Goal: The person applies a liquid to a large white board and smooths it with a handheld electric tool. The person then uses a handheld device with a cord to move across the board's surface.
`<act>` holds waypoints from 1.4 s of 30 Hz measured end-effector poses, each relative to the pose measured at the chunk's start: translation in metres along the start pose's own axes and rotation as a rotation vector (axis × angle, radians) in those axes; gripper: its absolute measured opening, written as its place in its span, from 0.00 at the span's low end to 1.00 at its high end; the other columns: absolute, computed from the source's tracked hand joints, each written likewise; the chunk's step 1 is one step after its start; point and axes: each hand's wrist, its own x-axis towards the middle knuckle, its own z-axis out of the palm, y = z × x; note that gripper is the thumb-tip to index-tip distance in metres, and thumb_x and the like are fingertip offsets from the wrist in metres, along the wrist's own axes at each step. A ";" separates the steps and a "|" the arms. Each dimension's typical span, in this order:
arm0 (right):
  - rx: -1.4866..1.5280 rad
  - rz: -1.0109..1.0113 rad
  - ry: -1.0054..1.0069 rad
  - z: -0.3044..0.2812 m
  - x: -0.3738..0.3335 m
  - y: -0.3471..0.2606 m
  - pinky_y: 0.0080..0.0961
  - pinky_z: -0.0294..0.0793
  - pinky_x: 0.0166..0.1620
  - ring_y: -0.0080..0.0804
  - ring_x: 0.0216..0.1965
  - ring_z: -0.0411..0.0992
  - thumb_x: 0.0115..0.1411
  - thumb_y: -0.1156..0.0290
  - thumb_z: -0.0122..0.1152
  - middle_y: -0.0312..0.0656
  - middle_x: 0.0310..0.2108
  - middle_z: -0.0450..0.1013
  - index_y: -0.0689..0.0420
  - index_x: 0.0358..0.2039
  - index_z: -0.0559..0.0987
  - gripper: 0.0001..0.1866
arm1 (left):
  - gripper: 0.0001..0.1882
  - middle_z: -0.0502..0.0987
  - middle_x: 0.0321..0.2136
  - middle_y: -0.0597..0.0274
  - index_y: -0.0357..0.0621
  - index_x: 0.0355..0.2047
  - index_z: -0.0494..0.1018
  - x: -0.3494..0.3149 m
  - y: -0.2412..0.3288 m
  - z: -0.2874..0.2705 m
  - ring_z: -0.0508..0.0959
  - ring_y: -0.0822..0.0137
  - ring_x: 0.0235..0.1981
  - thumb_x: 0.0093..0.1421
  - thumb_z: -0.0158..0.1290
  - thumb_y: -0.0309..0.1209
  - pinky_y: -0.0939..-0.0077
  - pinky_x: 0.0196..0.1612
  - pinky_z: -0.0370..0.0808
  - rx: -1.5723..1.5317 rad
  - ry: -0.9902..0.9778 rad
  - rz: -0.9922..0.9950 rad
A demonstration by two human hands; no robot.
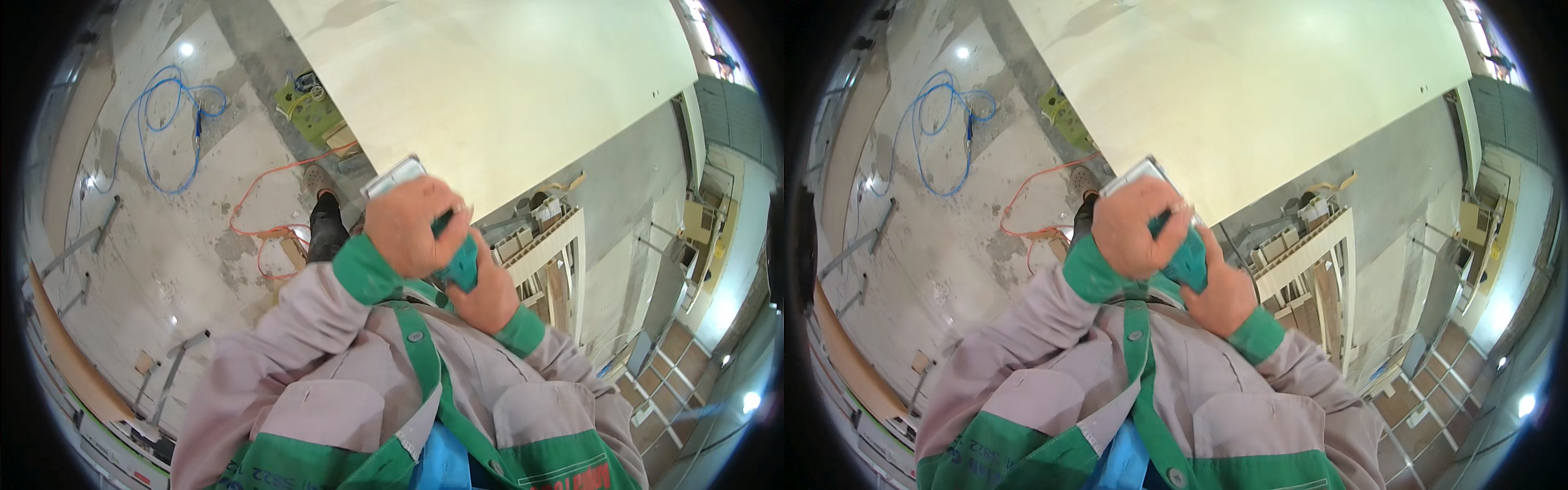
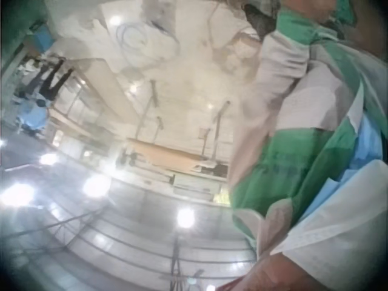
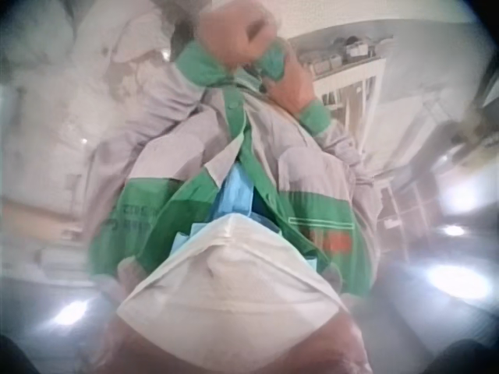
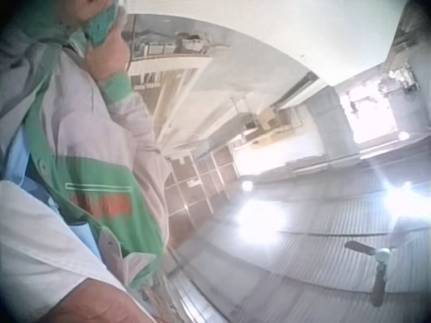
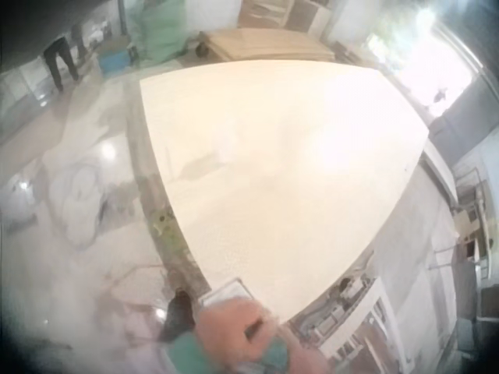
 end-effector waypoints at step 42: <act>0.017 -0.301 0.092 -0.014 0.135 -0.041 0.53 0.79 0.48 0.66 0.41 0.79 0.57 0.61 0.63 0.63 0.38 0.80 0.62 0.59 0.66 0.32 | 0.18 0.75 0.24 0.66 0.37 0.30 0.78 0.100 -0.066 -0.067 0.71 0.71 0.26 0.67 0.55 0.42 0.72 0.30 0.69 0.092 -0.017 -0.256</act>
